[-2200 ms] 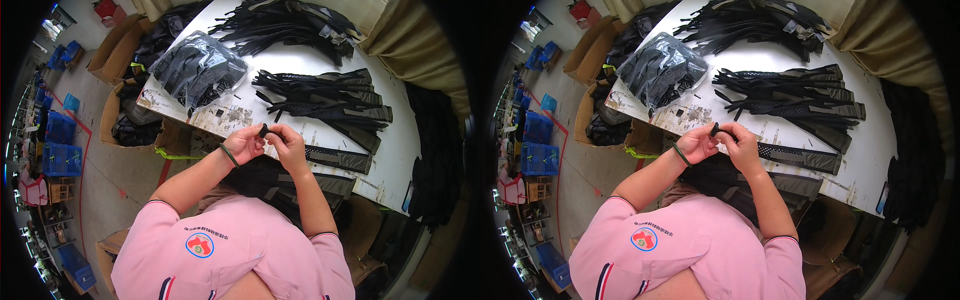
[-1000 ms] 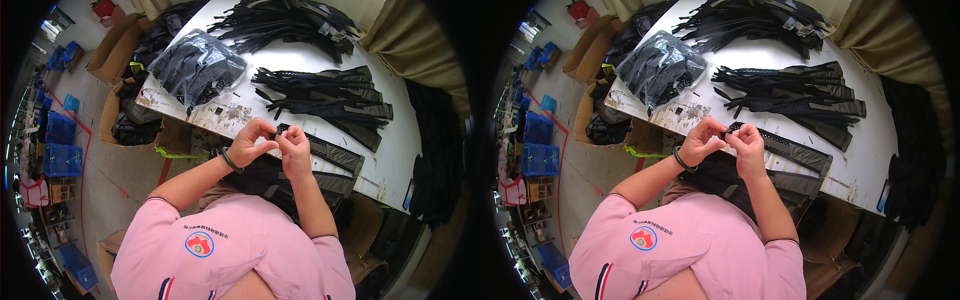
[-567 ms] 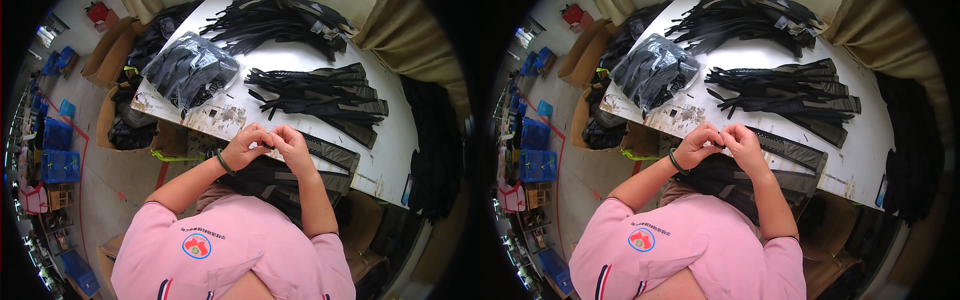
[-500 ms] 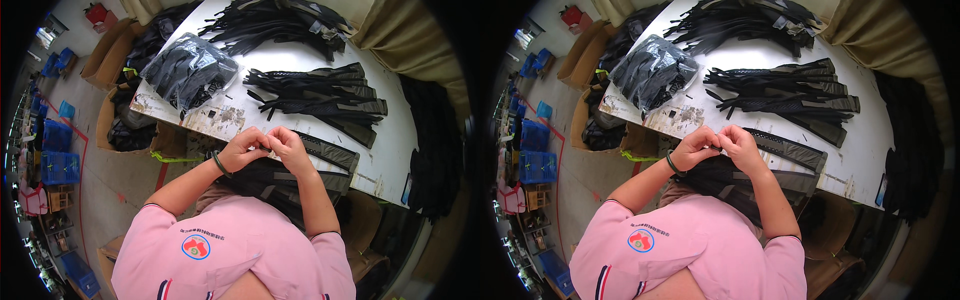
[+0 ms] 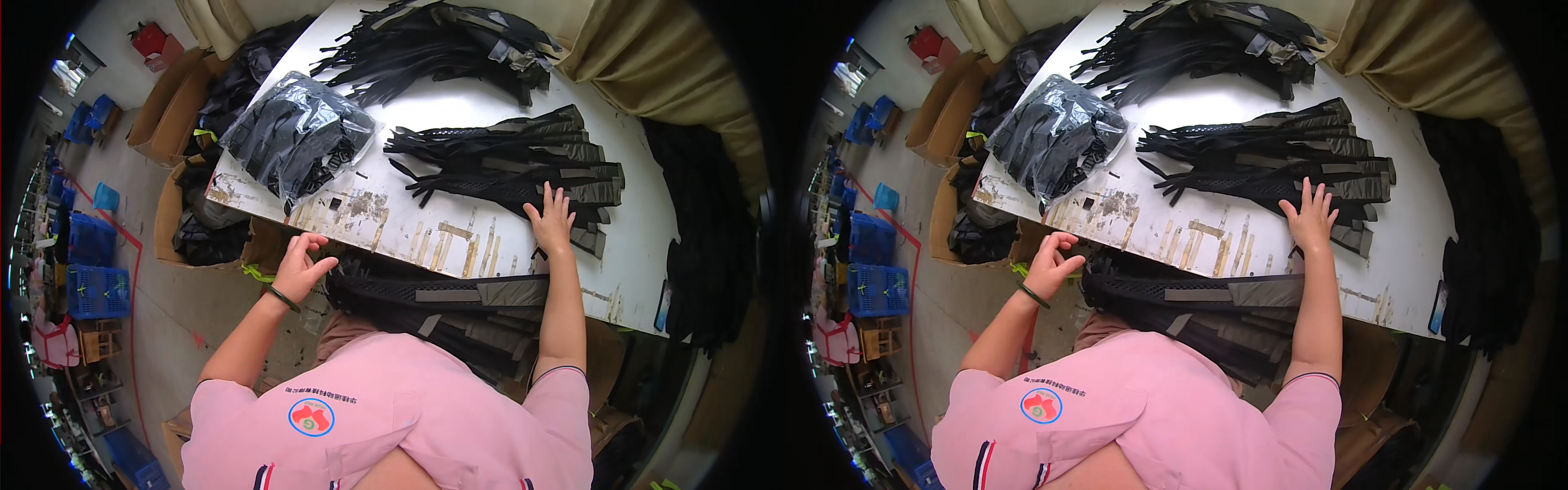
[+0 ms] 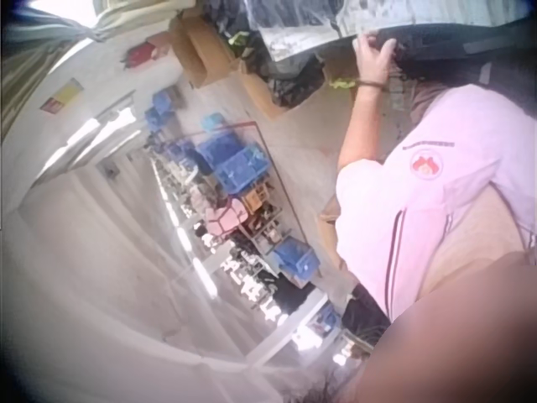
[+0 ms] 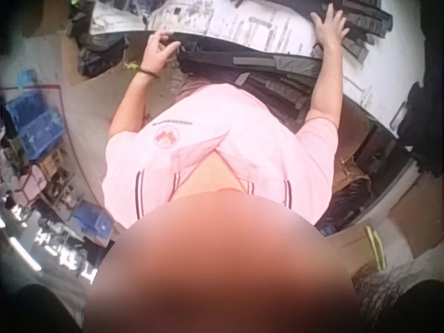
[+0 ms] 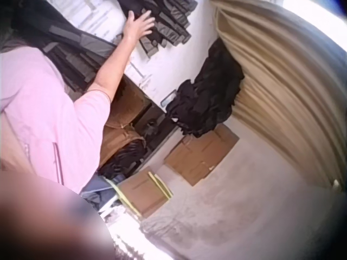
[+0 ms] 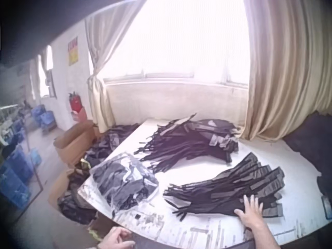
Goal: The person is assembling black fabric bags or straps, attaching small plastic clips or buckles to the fabric components on a workbench.
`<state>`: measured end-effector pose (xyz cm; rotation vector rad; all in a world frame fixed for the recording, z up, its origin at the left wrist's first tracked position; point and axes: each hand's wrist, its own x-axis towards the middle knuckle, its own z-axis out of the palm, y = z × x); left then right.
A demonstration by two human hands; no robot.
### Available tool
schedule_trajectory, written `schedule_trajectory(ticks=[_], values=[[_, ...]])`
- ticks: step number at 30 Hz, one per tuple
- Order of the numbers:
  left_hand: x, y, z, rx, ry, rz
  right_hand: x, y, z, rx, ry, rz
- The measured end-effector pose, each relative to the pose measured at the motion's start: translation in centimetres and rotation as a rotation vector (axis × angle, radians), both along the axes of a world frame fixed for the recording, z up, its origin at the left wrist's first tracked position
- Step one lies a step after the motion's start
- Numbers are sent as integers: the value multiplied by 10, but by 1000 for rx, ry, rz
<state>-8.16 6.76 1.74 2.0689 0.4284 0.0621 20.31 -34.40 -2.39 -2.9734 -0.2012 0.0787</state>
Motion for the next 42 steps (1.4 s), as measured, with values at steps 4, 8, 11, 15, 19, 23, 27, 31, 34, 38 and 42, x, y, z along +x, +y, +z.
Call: schedule_trajectory(ticks=[4,8,11,15,19,23,27,31,34,38,42], values=[[38,-39,31,169,-343,-208,-52,49,-4,-3,-101,-45],[98,-77,28,295,-501,-443,-79,78,-5,42,-155,-3],[141,-79,-2,490,-421,-439,-81,76,-6,90,-188,-10],[166,-69,-25,660,-317,-500,-81,67,-12,123,-313,-23],[162,-76,5,-31,-20,-454,-73,42,0,181,-315,-222],[144,-75,22,-410,253,-542,-75,41,44,75,-326,-172],[127,-78,11,-433,341,-601,-112,110,81,500,-132,708],[123,-74,7,-391,373,-583,-110,125,41,597,132,696],[114,-60,-1,-387,352,-516,-115,136,36,526,308,505],[107,-47,-12,-421,272,-405,-121,145,26,565,177,496],[107,-43,-19,-337,120,-367,-126,163,29,624,117,608]])
